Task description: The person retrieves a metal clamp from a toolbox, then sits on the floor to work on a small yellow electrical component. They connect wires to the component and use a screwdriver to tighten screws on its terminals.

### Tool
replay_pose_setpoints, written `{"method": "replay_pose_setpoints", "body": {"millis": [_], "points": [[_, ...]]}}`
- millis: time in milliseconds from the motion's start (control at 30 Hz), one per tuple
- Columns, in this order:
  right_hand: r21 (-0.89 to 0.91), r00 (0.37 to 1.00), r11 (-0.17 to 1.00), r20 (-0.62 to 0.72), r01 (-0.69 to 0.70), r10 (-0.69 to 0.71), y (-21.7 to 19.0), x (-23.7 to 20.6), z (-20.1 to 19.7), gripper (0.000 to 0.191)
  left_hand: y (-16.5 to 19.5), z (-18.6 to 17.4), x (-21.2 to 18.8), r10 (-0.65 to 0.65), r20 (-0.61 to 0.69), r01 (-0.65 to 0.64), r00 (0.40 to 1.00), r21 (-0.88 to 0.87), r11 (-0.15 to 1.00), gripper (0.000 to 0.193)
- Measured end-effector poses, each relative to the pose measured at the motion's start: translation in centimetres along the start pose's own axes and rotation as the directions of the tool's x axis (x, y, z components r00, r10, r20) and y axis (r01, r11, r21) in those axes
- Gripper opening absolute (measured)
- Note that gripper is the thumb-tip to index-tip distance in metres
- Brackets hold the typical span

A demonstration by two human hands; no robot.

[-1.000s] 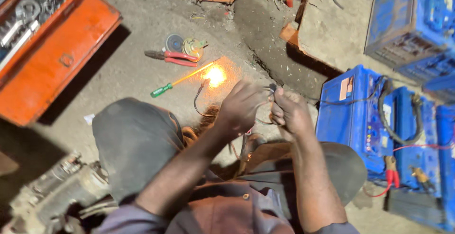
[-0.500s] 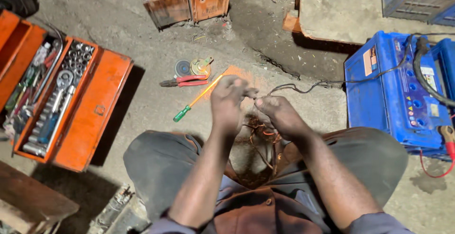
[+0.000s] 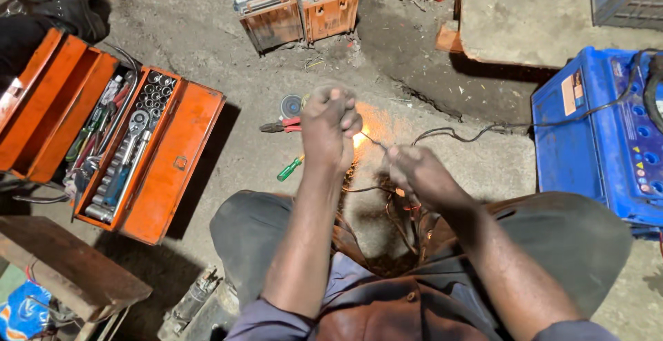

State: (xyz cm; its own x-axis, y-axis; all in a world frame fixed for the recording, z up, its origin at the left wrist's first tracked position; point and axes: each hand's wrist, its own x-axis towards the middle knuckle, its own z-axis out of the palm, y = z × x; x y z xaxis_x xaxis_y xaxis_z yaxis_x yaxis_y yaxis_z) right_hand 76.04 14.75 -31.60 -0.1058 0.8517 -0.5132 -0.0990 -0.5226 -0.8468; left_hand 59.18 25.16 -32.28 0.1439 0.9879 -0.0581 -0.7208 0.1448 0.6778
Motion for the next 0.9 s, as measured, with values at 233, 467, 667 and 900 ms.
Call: {"method": "replay_pose_setpoints", "body": {"millis": [233,467,667,900], "points": [[0.404,0.888,0.830,0.081,0.385,-0.452,1.3,-2.5,-2.6,0.035,12.5,-4.3,3.3,0.191,-0.383,-0.281,0.904,-0.194,0.940,0.032],[0.510,0.942,0.831,0.107,0.222,-0.318,3.1,-1.3,-1.3,0.030,22.9,-6.7,2.5,0.413,0.201,-0.457,0.888,0.483,0.747,0.027],[0.353,0.936,0.896,0.125,0.269,-0.330,2.0,-2.0,-0.9,0.031,8.1,-5.7,2.7,-0.198,0.070,0.087,0.978,0.725,0.683,0.041],[0.271,0.962,0.931,0.047,0.245,-0.267,1.1,-1.9,1.1,0.023,3.1,-3.0,5.6,0.099,0.319,-0.292,0.943,0.931,-0.217,0.021]]}}
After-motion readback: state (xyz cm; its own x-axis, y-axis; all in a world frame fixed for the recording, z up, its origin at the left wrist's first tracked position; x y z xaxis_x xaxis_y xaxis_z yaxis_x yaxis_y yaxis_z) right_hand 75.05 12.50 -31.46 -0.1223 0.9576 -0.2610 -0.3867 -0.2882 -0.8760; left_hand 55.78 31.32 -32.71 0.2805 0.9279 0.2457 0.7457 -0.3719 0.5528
